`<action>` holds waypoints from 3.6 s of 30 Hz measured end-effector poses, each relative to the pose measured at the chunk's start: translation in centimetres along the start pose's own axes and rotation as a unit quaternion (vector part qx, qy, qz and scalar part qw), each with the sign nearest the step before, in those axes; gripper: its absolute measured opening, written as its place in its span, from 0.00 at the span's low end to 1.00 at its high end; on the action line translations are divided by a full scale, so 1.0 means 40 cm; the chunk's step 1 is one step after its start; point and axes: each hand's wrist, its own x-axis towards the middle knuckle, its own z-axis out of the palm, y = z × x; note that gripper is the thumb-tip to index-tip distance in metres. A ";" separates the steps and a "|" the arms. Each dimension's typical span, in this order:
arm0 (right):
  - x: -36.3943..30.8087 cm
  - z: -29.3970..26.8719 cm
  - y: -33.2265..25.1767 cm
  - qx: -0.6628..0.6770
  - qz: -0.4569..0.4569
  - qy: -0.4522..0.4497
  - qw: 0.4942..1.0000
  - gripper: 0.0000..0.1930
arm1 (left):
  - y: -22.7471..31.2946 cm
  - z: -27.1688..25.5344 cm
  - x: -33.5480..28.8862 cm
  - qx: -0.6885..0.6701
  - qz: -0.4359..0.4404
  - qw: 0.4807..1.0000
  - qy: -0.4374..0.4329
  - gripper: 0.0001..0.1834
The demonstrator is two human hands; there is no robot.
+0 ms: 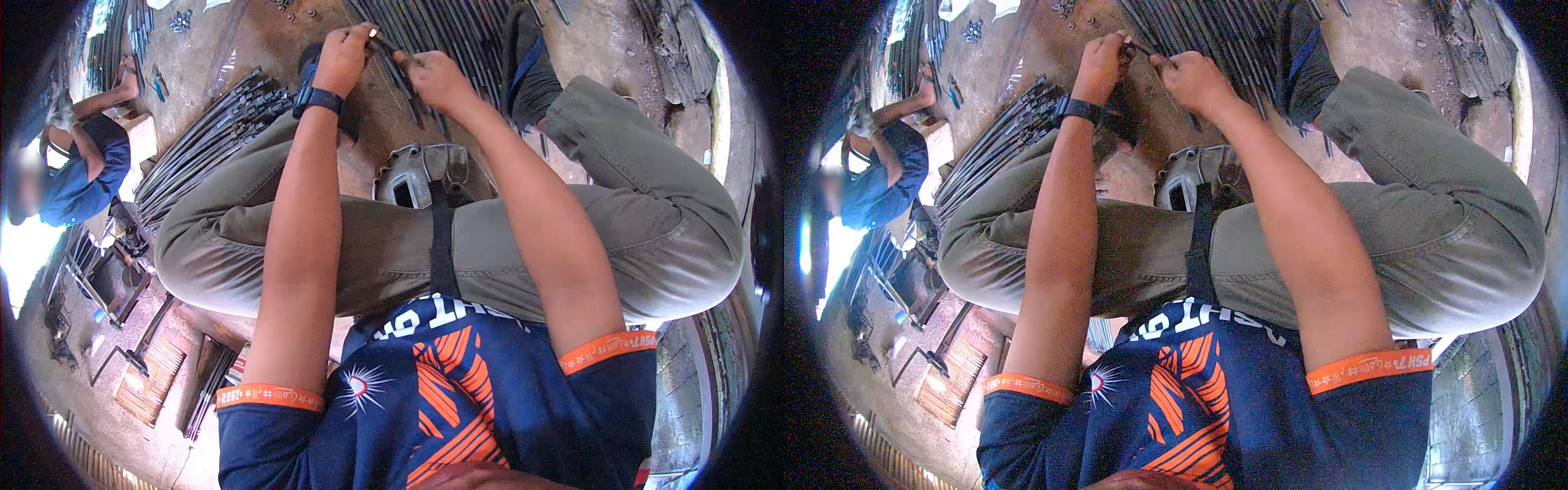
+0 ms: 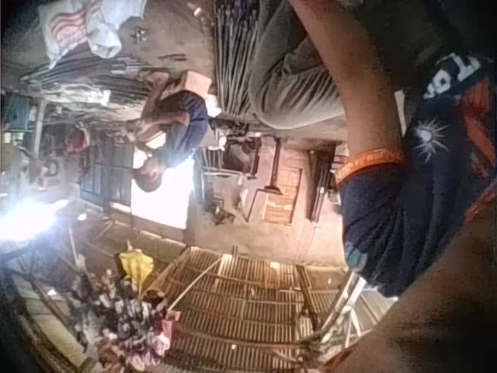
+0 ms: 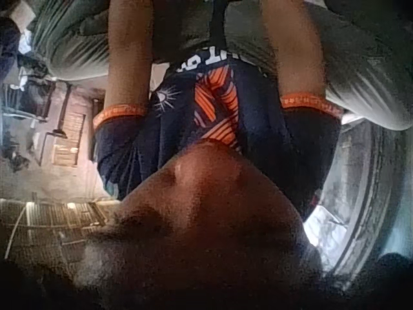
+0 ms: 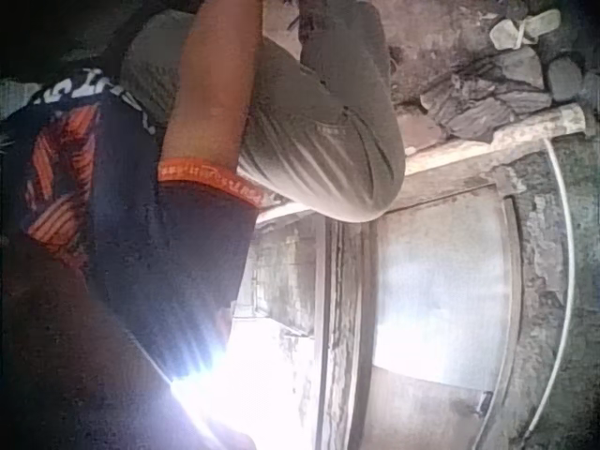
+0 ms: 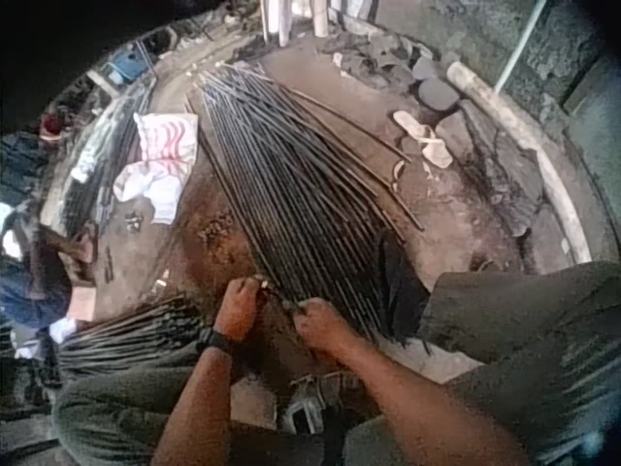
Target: The person is threading metal rings onto long metal rods while sitting in a workshop.
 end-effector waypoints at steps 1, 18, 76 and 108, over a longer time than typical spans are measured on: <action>-0.006 0.001 -0.008 0.000 0.000 0.001 1.000 0.18 | 0.010 0.004 -0.006 -0.037 0.022 0.999 0.024 0.32; -0.015 0.002 -0.016 -0.125 0.017 0.046 0.991 0.13 | 0.063 0.045 0.010 0.304 0.045 0.947 0.092 0.27; -0.015 0.002 -0.046 -0.144 0.105 0.063 0.982 0.23 | -0.046 0.040 0.026 -0.545 -0.270 0.791 -0.069 0.22; -0.017 0.002 -0.042 -0.152 0.060 0.117 0.979 0.21 | -0.004 0.043 0.011 -0.385 -0.078 0.919 0.043 0.12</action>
